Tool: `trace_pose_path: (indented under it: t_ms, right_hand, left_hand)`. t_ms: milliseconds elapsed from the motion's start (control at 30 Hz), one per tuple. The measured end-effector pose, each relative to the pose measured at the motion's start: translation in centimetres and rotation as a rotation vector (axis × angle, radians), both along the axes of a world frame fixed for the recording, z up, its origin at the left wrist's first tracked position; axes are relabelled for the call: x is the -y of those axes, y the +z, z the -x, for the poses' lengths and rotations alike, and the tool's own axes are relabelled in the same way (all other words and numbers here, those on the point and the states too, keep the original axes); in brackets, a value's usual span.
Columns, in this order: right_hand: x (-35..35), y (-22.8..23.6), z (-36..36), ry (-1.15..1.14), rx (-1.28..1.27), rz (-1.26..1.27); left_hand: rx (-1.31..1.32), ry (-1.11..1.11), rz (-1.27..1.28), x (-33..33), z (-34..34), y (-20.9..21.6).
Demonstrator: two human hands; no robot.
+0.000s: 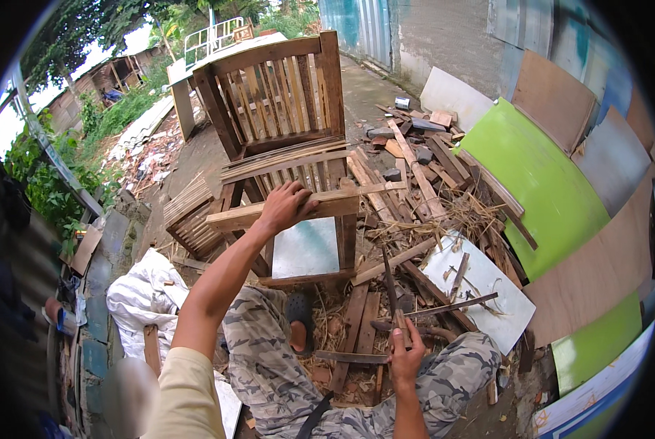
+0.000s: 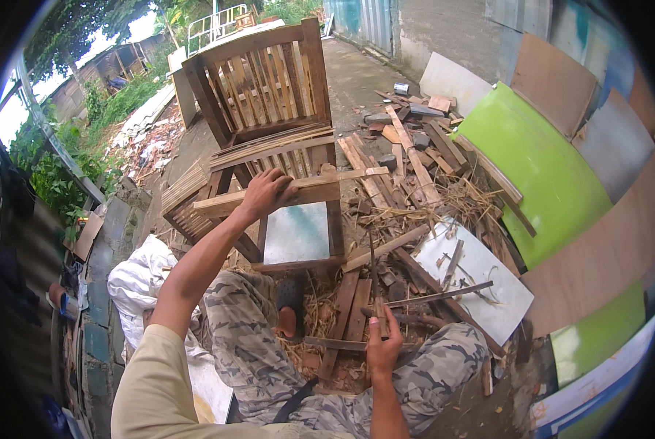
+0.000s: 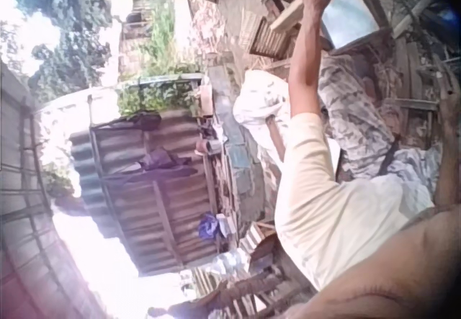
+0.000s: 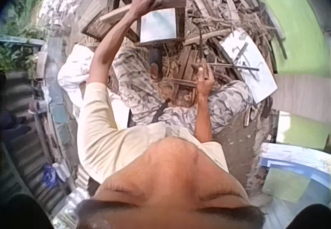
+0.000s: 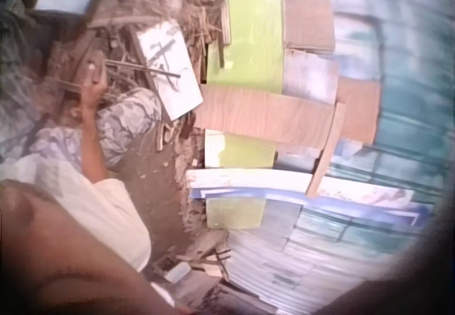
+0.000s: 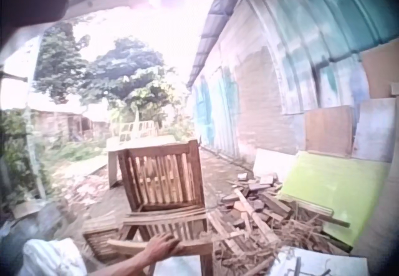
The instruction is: The person uses a metal pry bar to remove a wooden slat from a wooden chair. They repeatedly insert the tool under the slat and lever it upward to detach it from the chair frame.
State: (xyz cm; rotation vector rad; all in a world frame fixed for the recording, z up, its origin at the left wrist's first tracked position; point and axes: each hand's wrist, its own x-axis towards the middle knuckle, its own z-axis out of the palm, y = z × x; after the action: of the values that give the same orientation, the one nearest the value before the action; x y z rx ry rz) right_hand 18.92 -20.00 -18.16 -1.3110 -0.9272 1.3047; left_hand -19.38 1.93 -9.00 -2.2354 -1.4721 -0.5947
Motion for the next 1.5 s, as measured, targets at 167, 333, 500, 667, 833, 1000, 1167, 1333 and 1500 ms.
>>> trace_pose_path:
  t_ms: [167,333,500,667,833,1000,1167,1333,1500]
  right_hand:
    - [-0.2,-0.4,-0.1,-0.013,0.011,-0.003]
    - [-0.1,-0.3,0.2,-0.019,-0.021,0.021]
    - [-0.2,-0.7,0.2,-0.025,-0.014,0.007]
    - [-0.2,-0.6,0.1,-0.028,-0.018,0.004]
    - [-0.2,-0.7,0.2,-0.043,-0.005,-0.033]
    - [-0.1,-1.1,0.1,-0.112,-0.005,-0.13]
    - [0.2,-0.7,-0.1,-0.178,0.045,-0.246]
    - [0.7,0.0,-0.4,-0.203,0.045,-0.353]
    - [0.0,0.8,-0.6,-0.097,0.096,-0.459]
  left_hand:
    - [0.017,-0.014,0.001,-0.1,-0.2,0.3]
    - [0.047,-0.01,0.023,0.2,-0.1,0.4]
    - [0.039,0.0,0.022,0.1,-0.1,0.3]
    - [0.079,0.056,0.091,0.0,-0.3,0.4]
    - [0.1,0.155,0.18,-1.1,-1.7,1.5]
    - [0.175,0.35,0.466,-3.3,-5.8,2.7]
    - [0.174,0.397,0.608,-3.7,-7.4,3.1]
    - [0.317,0.448,0.772,-3.7,-7.9,4.9]
    - [0.268,0.363,1.014,-6.6,-6.8,5.3]
